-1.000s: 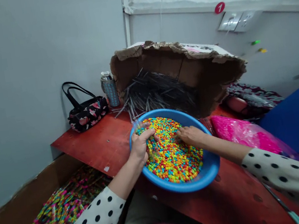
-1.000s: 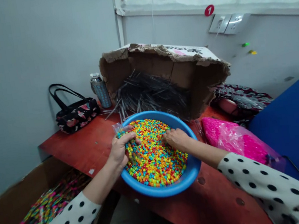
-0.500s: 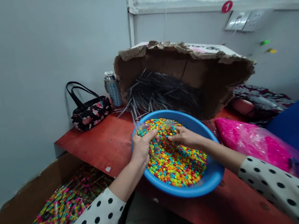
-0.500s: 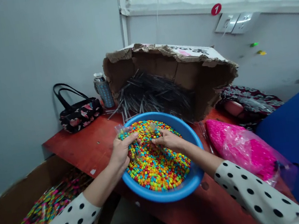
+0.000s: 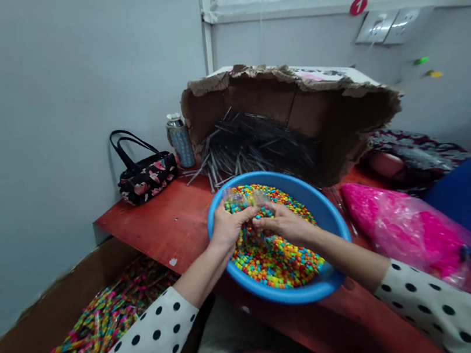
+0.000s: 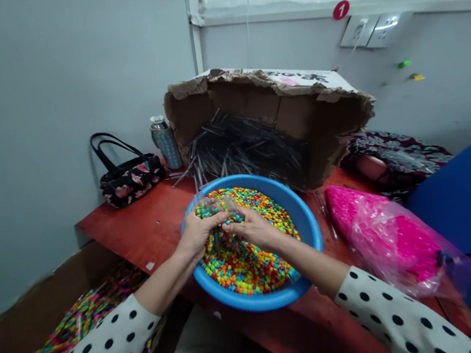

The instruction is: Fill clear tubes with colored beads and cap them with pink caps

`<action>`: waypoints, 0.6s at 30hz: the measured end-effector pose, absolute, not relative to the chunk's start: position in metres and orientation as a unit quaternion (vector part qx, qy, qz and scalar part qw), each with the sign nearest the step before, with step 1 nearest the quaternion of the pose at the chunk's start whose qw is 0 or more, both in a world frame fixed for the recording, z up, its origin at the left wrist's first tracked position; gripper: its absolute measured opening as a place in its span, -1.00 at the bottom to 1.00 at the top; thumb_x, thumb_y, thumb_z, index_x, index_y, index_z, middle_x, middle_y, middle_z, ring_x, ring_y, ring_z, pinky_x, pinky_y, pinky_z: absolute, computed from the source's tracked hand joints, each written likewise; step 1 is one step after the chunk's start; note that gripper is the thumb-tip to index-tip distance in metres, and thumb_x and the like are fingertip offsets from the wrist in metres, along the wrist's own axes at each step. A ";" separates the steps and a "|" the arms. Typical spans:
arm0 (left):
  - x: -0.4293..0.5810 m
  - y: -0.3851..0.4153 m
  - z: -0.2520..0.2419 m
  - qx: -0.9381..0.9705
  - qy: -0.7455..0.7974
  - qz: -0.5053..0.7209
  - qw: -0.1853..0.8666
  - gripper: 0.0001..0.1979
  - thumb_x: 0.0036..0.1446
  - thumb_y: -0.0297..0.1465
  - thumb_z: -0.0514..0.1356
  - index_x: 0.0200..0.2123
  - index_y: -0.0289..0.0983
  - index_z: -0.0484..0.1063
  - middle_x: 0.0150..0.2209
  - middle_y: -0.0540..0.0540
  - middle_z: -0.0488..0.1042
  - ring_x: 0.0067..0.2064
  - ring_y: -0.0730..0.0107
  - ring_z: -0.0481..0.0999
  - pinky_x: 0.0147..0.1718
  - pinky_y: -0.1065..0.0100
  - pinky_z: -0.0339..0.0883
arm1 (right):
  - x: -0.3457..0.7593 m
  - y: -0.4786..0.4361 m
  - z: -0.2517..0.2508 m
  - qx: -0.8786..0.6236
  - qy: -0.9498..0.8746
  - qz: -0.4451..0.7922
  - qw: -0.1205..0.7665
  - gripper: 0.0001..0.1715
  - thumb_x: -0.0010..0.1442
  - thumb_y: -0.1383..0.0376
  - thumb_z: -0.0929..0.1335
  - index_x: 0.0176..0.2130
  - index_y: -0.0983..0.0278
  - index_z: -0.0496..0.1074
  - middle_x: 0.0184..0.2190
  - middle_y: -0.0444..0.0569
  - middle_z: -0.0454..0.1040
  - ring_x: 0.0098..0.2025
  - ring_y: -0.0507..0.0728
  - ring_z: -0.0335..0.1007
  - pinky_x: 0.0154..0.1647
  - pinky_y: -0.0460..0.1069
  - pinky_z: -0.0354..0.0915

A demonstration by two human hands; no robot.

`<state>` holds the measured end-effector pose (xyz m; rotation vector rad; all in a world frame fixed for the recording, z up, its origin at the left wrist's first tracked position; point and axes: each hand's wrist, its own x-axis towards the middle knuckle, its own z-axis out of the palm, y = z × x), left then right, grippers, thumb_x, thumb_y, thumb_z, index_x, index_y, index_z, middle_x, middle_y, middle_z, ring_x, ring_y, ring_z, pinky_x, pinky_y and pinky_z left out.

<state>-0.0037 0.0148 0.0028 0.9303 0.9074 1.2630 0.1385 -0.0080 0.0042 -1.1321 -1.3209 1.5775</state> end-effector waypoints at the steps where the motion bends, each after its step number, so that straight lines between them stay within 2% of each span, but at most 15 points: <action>1: -0.004 0.016 0.002 0.397 0.397 0.560 0.610 -0.61 -0.35 -0.44 0.41 -0.35 -0.31 0.41 -0.48 0.02 0.49 -0.47 0.43 0.46 -0.44 0.41 0.36 | 0.138 -0.009 0.006 -0.446 -0.495 0.633 0.394 -0.54 -0.07 0.27 0.46 -0.12 0.22 0.39 -0.44 -0.15 0.44 -0.43 0.01 0.33 -0.45 -0.09 0.29; 3: -0.005 0.018 0.000 0.377 0.413 0.580 0.593 -0.67 -0.33 -0.45 0.38 -0.41 -0.31 0.40 -0.53 0.05 0.46 -0.51 0.46 0.44 -0.46 0.42 0.34 | 0.140 -0.011 0.010 -0.445 -0.439 0.666 0.407 -0.59 -0.08 0.29 0.45 -0.16 0.22 0.40 -0.36 -0.11 0.46 -0.33 0.05 0.38 -0.35 -0.04 0.37; 5: -0.006 0.020 -0.002 0.360 0.431 0.582 0.588 -0.72 -0.31 -0.44 0.36 -0.44 -0.31 0.39 -0.58 0.07 0.43 -0.56 0.48 0.41 -0.49 0.42 0.32 | 0.144 -0.011 0.013 -0.448 -0.396 0.687 0.414 -0.57 -0.10 0.34 0.45 -0.16 0.24 0.40 -0.36 -0.08 0.47 -0.28 0.08 0.41 -0.30 0.00 0.39; 10: -0.005 0.019 -0.002 0.353 0.428 0.558 0.617 -0.72 -0.33 -0.45 0.35 -0.44 -0.32 0.40 -0.57 0.03 0.46 -0.53 0.44 0.43 -0.47 0.40 0.34 | 0.153 -0.008 0.006 -0.472 -0.426 0.657 0.405 -0.31 -0.14 0.34 0.46 0.01 0.28 0.29 -0.53 -0.12 0.46 -0.49 0.08 0.42 -0.48 -0.03 0.29; 14: -0.005 0.018 0.000 0.357 0.418 0.560 0.619 -0.74 -0.33 -0.47 0.34 -0.44 -0.32 0.42 -0.53 0.02 0.48 -0.51 0.44 0.44 -0.44 0.39 0.35 | 0.154 -0.003 -0.003 -0.480 -0.476 0.599 0.429 -0.45 -0.13 0.27 0.47 -0.11 0.24 0.32 -0.54 -0.16 0.45 -0.54 0.03 0.36 -0.54 -0.07 0.18; 18: -0.006 0.018 0.001 0.377 0.425 0.546 0.616 -0.80 -0.31 -0.49 0.33 -0.50 -0.32 0.40 -0.58 0.01 0.46 -0.54 0.45 0.42 -0.47 0.41 0.31 | 0.161 0.001 -0.004 -0.496 -0.501 0.574 0.416 -0.55 -0.06 0.21 0.44 -0.17 0.28 0.32 -0.57 -0.16 0.41 -0.54 0.03 0.32 -0.49 -0.05 0.18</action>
